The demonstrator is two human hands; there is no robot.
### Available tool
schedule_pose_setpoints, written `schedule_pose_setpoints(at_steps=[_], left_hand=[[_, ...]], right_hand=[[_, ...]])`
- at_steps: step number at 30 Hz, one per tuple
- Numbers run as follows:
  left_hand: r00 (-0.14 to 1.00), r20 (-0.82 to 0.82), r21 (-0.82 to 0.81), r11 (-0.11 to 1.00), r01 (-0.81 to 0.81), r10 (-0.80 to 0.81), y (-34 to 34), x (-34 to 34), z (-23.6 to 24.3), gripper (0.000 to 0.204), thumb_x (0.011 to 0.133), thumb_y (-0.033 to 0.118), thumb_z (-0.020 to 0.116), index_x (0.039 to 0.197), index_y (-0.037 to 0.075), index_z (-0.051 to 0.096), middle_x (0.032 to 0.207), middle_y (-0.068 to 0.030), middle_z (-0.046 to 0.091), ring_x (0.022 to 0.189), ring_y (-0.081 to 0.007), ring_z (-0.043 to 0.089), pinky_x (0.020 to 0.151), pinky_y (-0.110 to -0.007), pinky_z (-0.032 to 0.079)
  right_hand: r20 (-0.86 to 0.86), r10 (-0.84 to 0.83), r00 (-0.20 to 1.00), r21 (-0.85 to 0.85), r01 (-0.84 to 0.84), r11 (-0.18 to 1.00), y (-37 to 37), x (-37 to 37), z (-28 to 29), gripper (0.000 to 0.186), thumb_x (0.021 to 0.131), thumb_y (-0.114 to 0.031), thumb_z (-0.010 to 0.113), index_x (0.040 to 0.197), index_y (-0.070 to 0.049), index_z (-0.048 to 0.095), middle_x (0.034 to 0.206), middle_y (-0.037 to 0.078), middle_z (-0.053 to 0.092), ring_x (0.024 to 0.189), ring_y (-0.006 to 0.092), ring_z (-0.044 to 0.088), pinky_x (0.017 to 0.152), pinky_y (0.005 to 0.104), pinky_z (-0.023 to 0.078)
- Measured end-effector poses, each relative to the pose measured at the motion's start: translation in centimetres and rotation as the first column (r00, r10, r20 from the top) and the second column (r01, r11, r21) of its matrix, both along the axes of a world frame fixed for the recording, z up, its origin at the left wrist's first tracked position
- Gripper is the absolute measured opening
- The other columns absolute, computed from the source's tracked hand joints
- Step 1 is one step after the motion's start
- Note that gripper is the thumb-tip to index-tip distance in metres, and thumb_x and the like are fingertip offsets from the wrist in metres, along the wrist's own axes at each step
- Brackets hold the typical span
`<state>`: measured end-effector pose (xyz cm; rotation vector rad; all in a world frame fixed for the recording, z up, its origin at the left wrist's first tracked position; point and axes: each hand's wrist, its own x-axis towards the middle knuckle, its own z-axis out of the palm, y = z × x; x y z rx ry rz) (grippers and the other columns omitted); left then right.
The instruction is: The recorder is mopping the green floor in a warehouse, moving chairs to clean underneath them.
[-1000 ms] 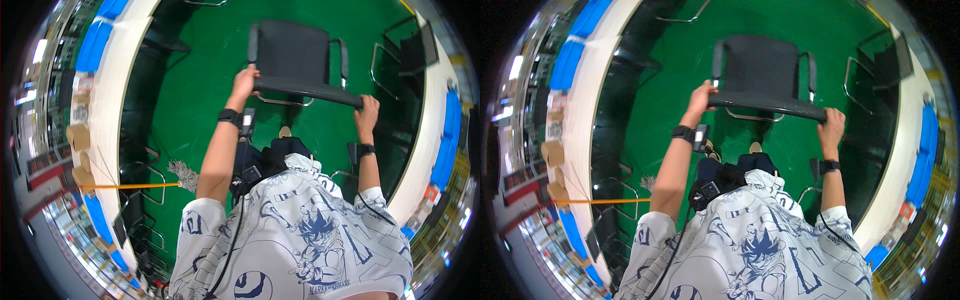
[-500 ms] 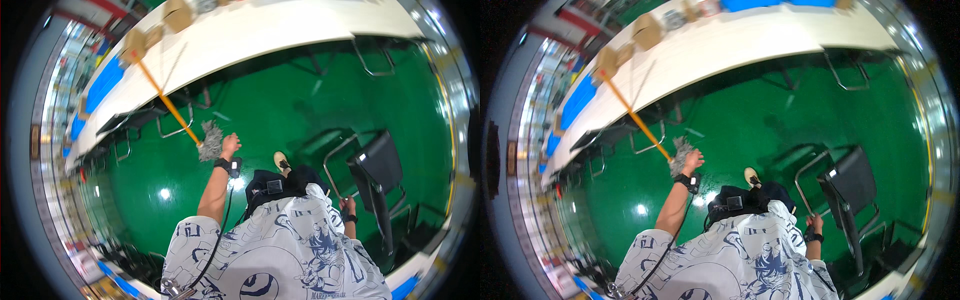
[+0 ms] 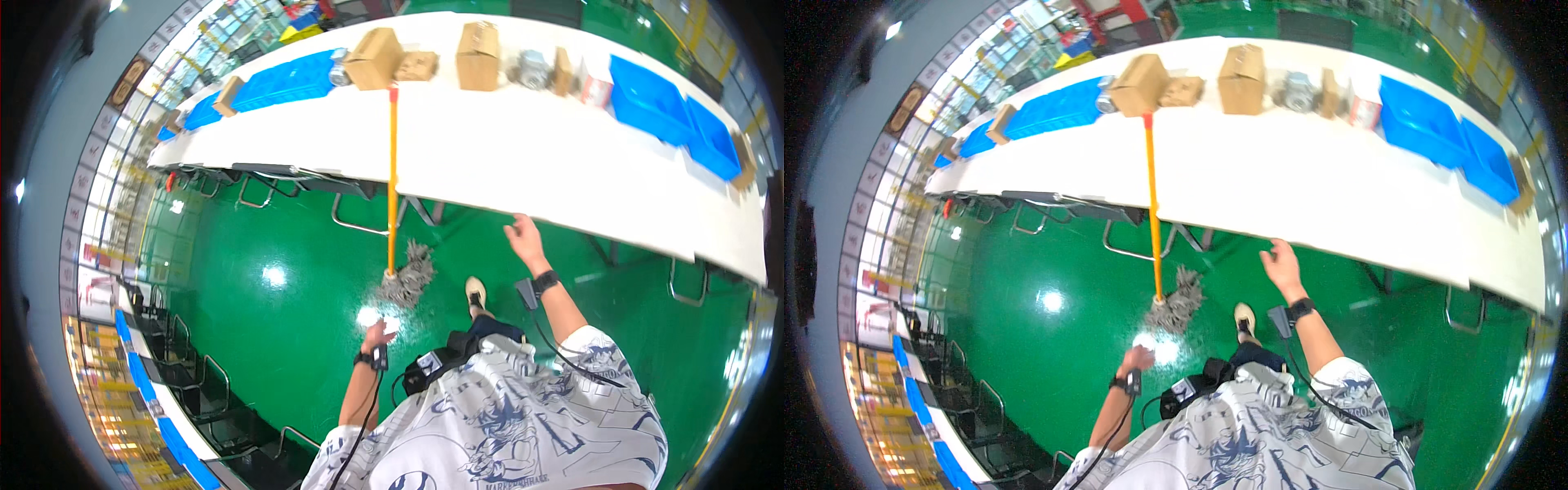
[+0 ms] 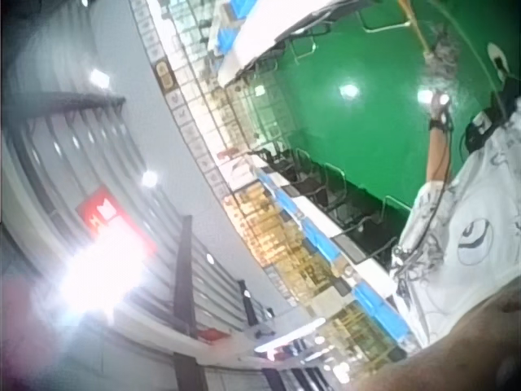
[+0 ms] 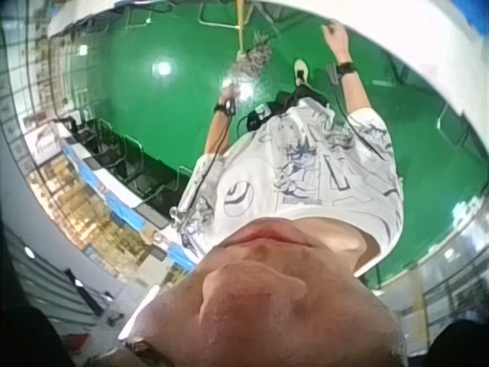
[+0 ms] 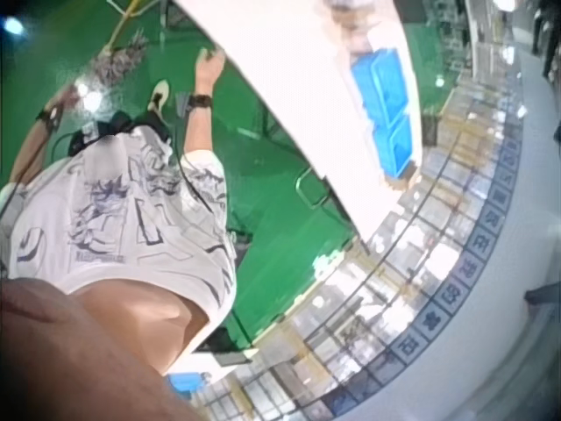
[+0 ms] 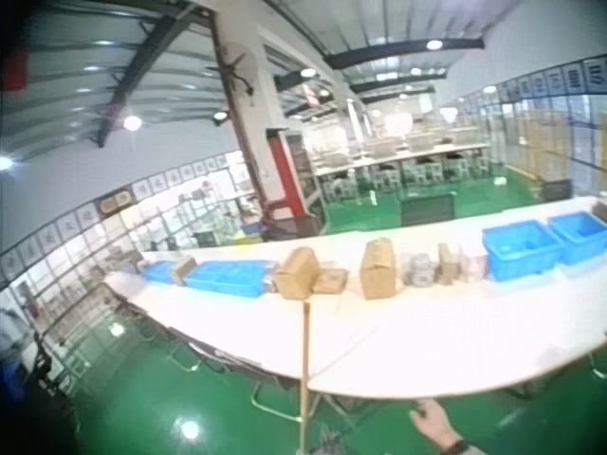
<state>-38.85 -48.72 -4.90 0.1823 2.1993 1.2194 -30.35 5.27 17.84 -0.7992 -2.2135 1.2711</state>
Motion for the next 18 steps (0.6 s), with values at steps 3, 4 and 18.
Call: schedule_pose_setpoints(at_steps=[3, 4, 18], left_hand=[[0.972, 0.225, 0.020, 0.997, -0.076, 0.069, 2.7, 3.2, 3.0, 0.022, 0.081, 0.024, 0.042, 0.087, 0.005, 0.050, 0.078, -0.0120, 0.055, 0.063, -0.0253, 0.055, 0.054, -0.036, 0.046], [0.599, 0.662, -0.032, 0.816, -0.577, 0.450, 5.6, 2.7, 6.2, 0.028, 0.083, 0.024, 0.043, 0.090, -0.002, 0.052, 0.083, -0.0154, 0.059, 0.065, -0.0241, 0.060, 0.054, -0.037, 0.050], [0.324, 0.897, 0.057, 0.649, -0.759, 0.301, -3.4, 2.6, 3.5, 0.024, 0.083, 0.030, 0.034, 0.072, 0.010, 0.043, 0.069, -0.0052, 0.051, 0.060, -0.0213, 0.052, 0.056, -0.034, 0.046]], right_hand=[[0.193, 0.123, 0.973, 0.480, -0.203, 0.854, 1.7, -9.4, 6.1, 0.045, 0.069, -0.013, 0.061, 0.110, -0.004, 0.044, 0.106, 0.016, 0.046, 0.097, 0.0301, 0.047, 0.082, 0.0368, 0.040], [0.168, 0.132, 0.977, 0.597, -0.207, 0.775, 2.9, -11.9, 7.3, 0.045, 0.068, -0.010, 0.059, 0.110, -0.005, 0.045, 0.108, 0.015, 0.045, 0.102, 0.0293, 0.043, 0.086, 0.0370, 0.036], [0.485, 0.051, 0.873, 0.831, -0.442, -0.339, 1.6, -26.8, 10.6, 0.005, 0.067, -0.013, 0.052, 0.072, -0.013, 0.053, 0.072, 0.002, 0.051, 0.081, 0.0171, 0.049, 0.076, 0.0279, 0.036]])
